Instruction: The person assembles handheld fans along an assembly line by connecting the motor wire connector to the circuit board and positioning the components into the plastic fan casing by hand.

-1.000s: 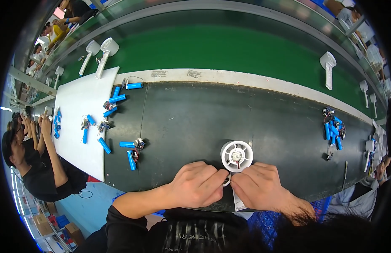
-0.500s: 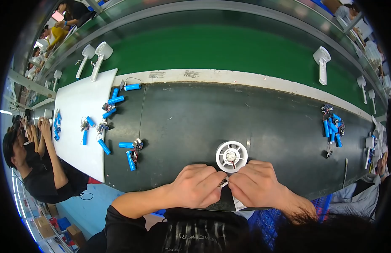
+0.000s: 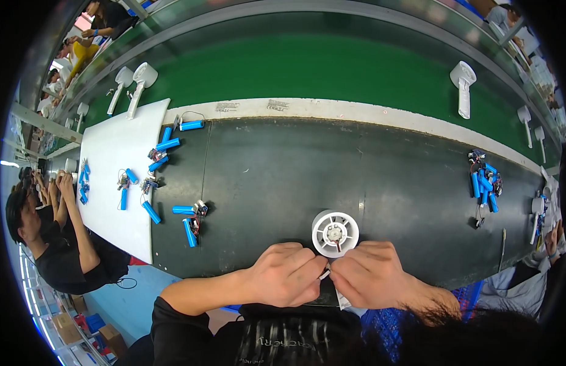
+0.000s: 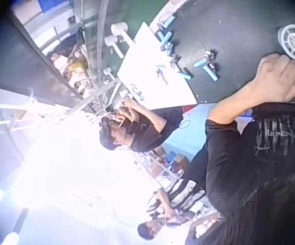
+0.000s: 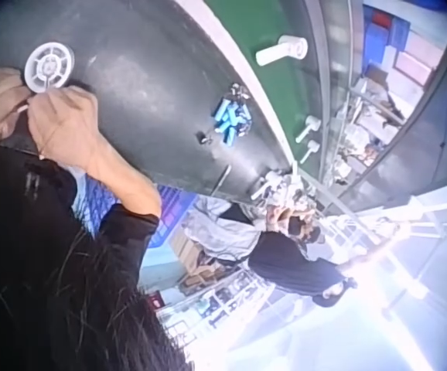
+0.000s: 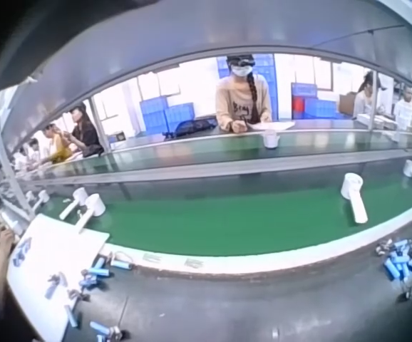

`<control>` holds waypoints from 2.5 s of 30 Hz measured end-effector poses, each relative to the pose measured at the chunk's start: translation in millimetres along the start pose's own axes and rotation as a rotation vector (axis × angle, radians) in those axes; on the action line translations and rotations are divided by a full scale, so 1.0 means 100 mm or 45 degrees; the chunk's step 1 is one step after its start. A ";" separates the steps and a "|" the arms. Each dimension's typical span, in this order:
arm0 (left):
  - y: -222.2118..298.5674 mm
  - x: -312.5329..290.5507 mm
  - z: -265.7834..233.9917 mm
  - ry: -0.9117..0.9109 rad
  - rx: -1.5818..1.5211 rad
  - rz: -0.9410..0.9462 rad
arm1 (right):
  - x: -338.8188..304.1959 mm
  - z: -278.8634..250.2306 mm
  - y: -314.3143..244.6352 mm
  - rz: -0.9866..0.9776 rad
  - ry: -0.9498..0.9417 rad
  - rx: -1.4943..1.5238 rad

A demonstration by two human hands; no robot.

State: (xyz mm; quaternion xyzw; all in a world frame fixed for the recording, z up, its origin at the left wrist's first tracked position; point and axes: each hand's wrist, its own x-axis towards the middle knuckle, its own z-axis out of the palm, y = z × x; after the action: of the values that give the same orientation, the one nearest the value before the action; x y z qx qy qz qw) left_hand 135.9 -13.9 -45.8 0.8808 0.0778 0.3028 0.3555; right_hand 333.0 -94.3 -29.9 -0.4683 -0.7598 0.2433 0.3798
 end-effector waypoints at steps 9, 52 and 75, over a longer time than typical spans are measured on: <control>0.00 0.00 -0.03 -0.034 -0.042 0.002 | -0.02 0.04 -0.05 0.039 0.036 0.003; -0.05 -0.01 -0.12 0.116 -0.037 0.058 | -0.03 0.01 0.03 -0.104 0.146 -0.002; -0.02 -0.02 -0.09 0.126 -0.111 0.064 | -0.07 0.01 0.08 -0.249 0.099 -0.028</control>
State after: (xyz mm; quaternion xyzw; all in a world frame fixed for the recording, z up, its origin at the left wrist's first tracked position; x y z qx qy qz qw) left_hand 129.0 -7.9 -43.7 0.8500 0.0598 0.3580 0.3816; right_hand 338.3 -97.2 -38.3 -0.4053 -0.7891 0.1783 0.4257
